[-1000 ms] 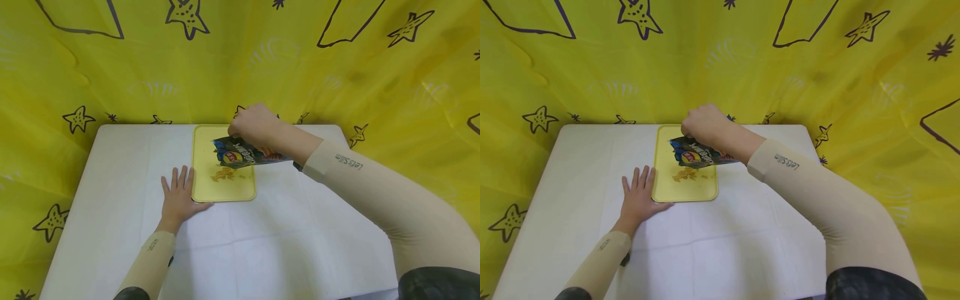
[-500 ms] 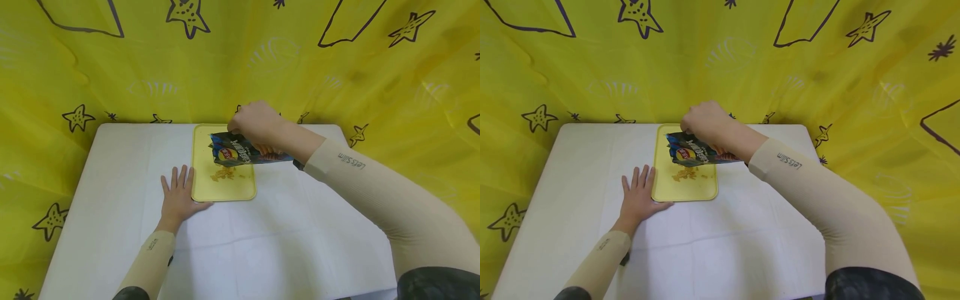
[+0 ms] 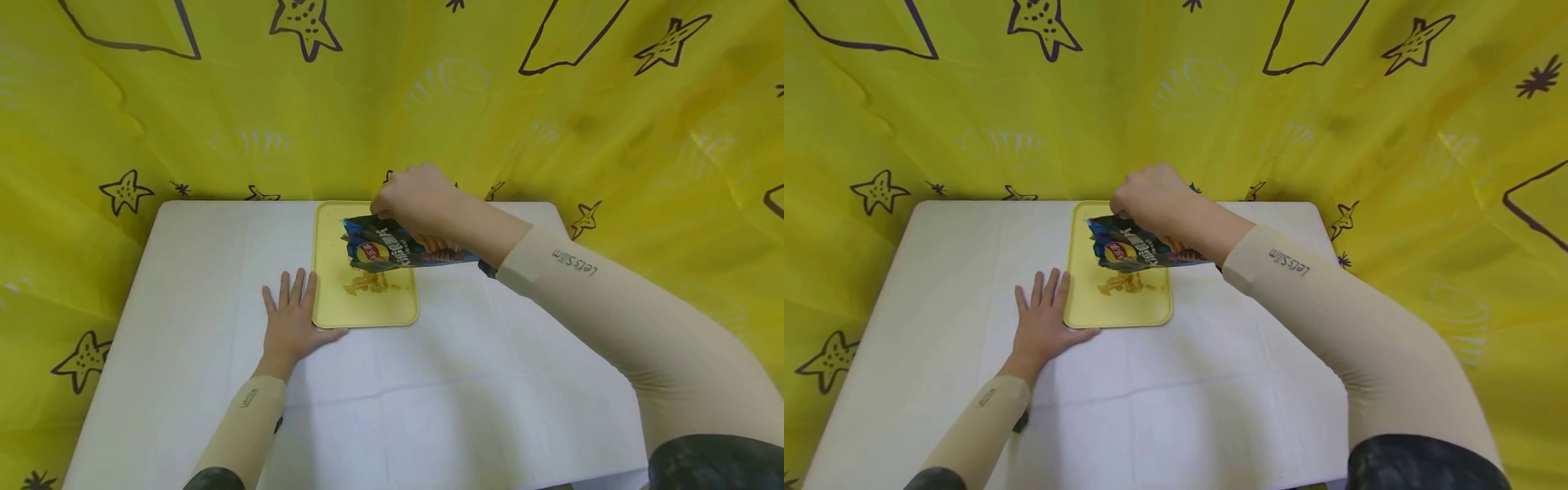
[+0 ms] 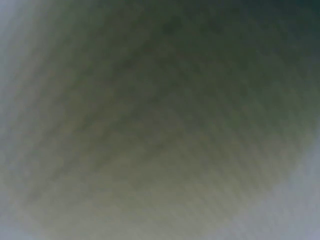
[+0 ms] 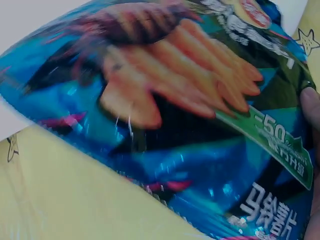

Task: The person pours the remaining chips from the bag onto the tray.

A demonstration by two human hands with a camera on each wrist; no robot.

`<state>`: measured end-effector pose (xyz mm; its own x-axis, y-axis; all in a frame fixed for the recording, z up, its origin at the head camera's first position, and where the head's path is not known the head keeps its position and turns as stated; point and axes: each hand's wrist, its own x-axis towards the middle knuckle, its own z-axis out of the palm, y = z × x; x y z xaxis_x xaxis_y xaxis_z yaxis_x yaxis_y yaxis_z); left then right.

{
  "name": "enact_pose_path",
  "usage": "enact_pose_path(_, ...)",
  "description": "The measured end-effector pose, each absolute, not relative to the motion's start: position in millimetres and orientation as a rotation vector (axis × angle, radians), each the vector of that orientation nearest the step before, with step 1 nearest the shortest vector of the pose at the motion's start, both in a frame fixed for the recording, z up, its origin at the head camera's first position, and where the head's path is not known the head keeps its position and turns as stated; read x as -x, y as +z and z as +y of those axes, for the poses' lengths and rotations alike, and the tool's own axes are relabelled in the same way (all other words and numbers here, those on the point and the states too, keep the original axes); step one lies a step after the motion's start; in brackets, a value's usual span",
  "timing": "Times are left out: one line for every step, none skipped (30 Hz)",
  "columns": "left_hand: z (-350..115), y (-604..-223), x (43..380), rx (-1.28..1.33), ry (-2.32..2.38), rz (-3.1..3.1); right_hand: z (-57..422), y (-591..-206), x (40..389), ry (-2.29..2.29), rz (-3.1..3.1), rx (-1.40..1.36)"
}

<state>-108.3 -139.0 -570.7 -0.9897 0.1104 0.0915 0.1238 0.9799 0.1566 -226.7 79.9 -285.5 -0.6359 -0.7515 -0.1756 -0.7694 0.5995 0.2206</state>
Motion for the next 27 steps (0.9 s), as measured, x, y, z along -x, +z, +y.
enact_pose_path(-139.1,-570.4,108.2,0.18,-0.246,-3.046,79.7,-285.6,226.6,0.436,2.749,1.313)
enact_pose_path(-139.2,-570.1,108.0,0.18,-0.244,-3.049,79.4,-285.9,226.6,0.438,2.75,1.314)
enact_pose_path(-139.4,-569.7,107.9,0.179,-0.236,-3.053,79.1,-286.0,226.6,0.436,2.749,1.308)
enact_pose_path(-139.4,-569.4,107.8,0.179,-0.234,-3.054,78.7,-286.2,226.5,0.444,2.751,1.31)
enact_pose_path(-139.4,-569.1,107.7,0.183,-0.24,-3.052,78.5,-286.1,226.2,0.451,2.749,1.31)
enact_pose_path(-139.3,-568.9,107.7,0.184,-0.242,-3.053,78.2,-286.1,226.0,0.459,2.745,1.313)
enact_pose_path(-139.3,-568.9,107.7,0.186,-0.243,-3.055,78.0,-286.1,225.8,0.461,2.743,1.313)
enact_pose_path(-139.3,-568.7,107.6,0.185,-0.245,-3.056,77.8,-286.2,225.8,0.459,2.744,1.311)
enact_pose_path(-139.3,-568.6,107.7,0.185,-0.241,-3.056,77.9,-286.3,225.7,0.462,2.744,1.313)
enact_pose_path(-139.3,-568.6,107.9,0.185,-0.242,-3.054,78.0,-286.3,225.6,0.464,2.743,1.319)
enact_pose_path(-139.3,-568.8,108.0,0.186,-0.243,-3.055,78.2,-286.3,225.5,0.462,2.742,1.324)
enact_pose_path(-139.4,-568.9,108.1,0.185,-0.241,-3.058,78.3,-286.4,225.6,0.453,2.744,1.327)
enact_pose_path(-139.4,-568.9,108.2,0.182,-0.239,-3.057,78.5,-286.4,225.8,0.431,2.751,1.326)
enact_pose_path(-139.4,-568.9,108.2,0.179,-0.238,-3.055,78.7,-286.4,225.9,0.411,2.757,1.327)
enact_pose_path(-139.4,-569.2,108.4,0.178,-0.237,-3.054,79.0,-286.4,226.1,0.397,2.761,1.329)
enact_pose_path(-139.4,-569.4,108.5,0.178,-0.239,-3.052,79.3,-286.3,226.0,0.387,2.762,1.334)
enact_pose_path(-139.3,-569.8,108.6,0.176,-0.241,-3.052,79.6,-286.2,225.9,0.385,2.763,1.341)
enact_pose_path(-139.3,-569.9,108.6,0.174,-0.239,-3.05,79.8,-286.3,226.0,0.374,2.764,1.34)
enact_pose_path(-139.2,-570.2,108.6,0.172,-0.236,-3.05,79.9,-286.3,225.9,0.365,2.766,1.338)
enact_pose_path(-139.2,-570.7,108.7,0.173,-0.236,-3.051,80.2,-286.4,225.7,0.376,2.763,1.344)
enact_pose_path(-139.2,-571.3,108.9,0.174,-0.232,-3.052,80.4,-286.5,225.5,0.388,2.758,1.349)
enact_pose_path(-139.2,-571.8,109.1,0.174,-0.228,-3.053,80.6,-286.7,225.3,0.395,2.756,1.355)
enact_pose_path(-139.3,-572.2,109.2,0.173,-0.223,-3.055,80.6,-286.9,225.4,0.393,2.758,1.356)
enact_pose_path(-139.3,-572.5,109.3,0.173,-0.218,-3.056,80.6,-287.0,225.4,0.382,2.762,1.351)
enact_pose_path(-139.3,-572.8,109.3,0.173,-0.214,-3.058,80.6,-287.2,225.3,0.378,2.763,1.354)
enact_pose_path(-139.5,-573.1,109.3,0.173,-0.21,-3.059,80.6,-287.4,225.2,0.387,2.762,1.362)
enact_pose_path(-139.6,-573.2,109.3,0.172,-0.205,-3.061,80.5,-287.6,225.1,0.389,2.759,1.362)
